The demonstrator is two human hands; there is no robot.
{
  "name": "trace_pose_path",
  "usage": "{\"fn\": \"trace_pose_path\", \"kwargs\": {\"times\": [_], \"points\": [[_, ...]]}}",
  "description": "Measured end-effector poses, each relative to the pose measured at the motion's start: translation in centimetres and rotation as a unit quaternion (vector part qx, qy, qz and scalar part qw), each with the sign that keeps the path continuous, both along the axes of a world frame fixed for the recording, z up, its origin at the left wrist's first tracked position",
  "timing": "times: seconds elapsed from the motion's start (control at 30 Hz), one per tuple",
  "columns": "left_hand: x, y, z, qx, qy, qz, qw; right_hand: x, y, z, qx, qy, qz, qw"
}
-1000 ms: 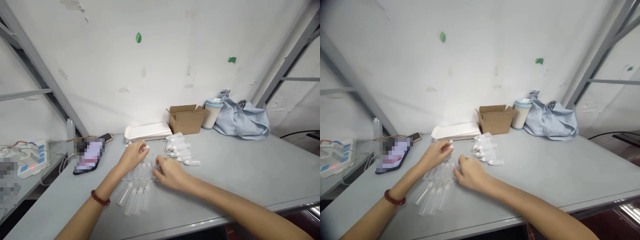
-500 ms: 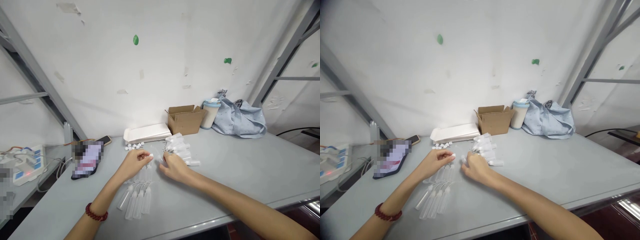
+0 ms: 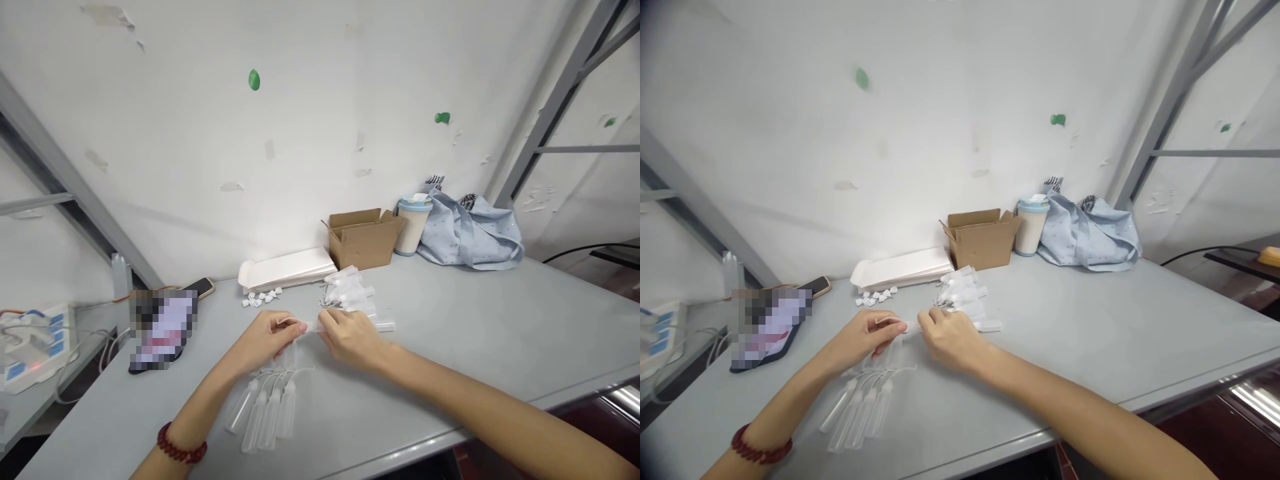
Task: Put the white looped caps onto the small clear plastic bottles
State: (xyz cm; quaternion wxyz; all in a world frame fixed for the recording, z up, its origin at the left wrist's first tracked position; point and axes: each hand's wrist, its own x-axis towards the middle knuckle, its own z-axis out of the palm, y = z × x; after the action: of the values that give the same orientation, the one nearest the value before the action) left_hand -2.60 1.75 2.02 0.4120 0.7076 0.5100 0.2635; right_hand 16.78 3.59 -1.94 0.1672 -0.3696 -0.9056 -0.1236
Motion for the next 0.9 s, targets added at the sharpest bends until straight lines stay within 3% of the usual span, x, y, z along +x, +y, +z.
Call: {"fn": "trace_pose_path", "kwargs": {"times": [0.17, 0.27, 0.37, 0.5, 0.57, 0.63, 0.8, 0.9], "points": [[0.8, -0.6, 0.6, -0.001, -0.005, 0.006, 1.000, 0.5, 0.4, -0.8, 0.085, 0.053, 0.053, 0.994], [1.0, -0.7, 0.2, 0.038, -0.008, 0.010, 0.999, 0.9, 0.6, -0.6, 0.086, 0.078, 0.090, 0.989], [1.0, -0.7, -0.6, 0.126, 0.009, 0.012, 0.992, 1.2, 0.6, 0.1, 0.016, 0.109, 0.100, 0.989], [0.9, -0.7, -1.2, 0.213, 0.040, 0.015, 0.976, 1.4, 0.4, 1.6, -0.165, 0.202, 0.088, 0.961], [1.0, -0.7, -1.0, 0.194, 0.014, 0.017, 0.981, 1.5, 0.3, 2.1, -0.233, 0.243, 0.089, 0.937], [1.1, -0.8, -0.5, 0.150, -0.022, 0.017, 0.988, 1.5, 0.3, 2.3, -0.249, 0.272, 0.096, 0.924], [1.6, -1.1, 0.9, 0.065, -0.040, 0.012, 0.997, 1.3, 0.3, 1.6, -0.176, 0.292, 0.126, 0.932], [1.7, -1.1, 0.9, 0.031, -0.043, 0.005, 0.999, 1.2, 0.3, 1.1, -0.123, 0.271, 0.140, 0.944]]}}
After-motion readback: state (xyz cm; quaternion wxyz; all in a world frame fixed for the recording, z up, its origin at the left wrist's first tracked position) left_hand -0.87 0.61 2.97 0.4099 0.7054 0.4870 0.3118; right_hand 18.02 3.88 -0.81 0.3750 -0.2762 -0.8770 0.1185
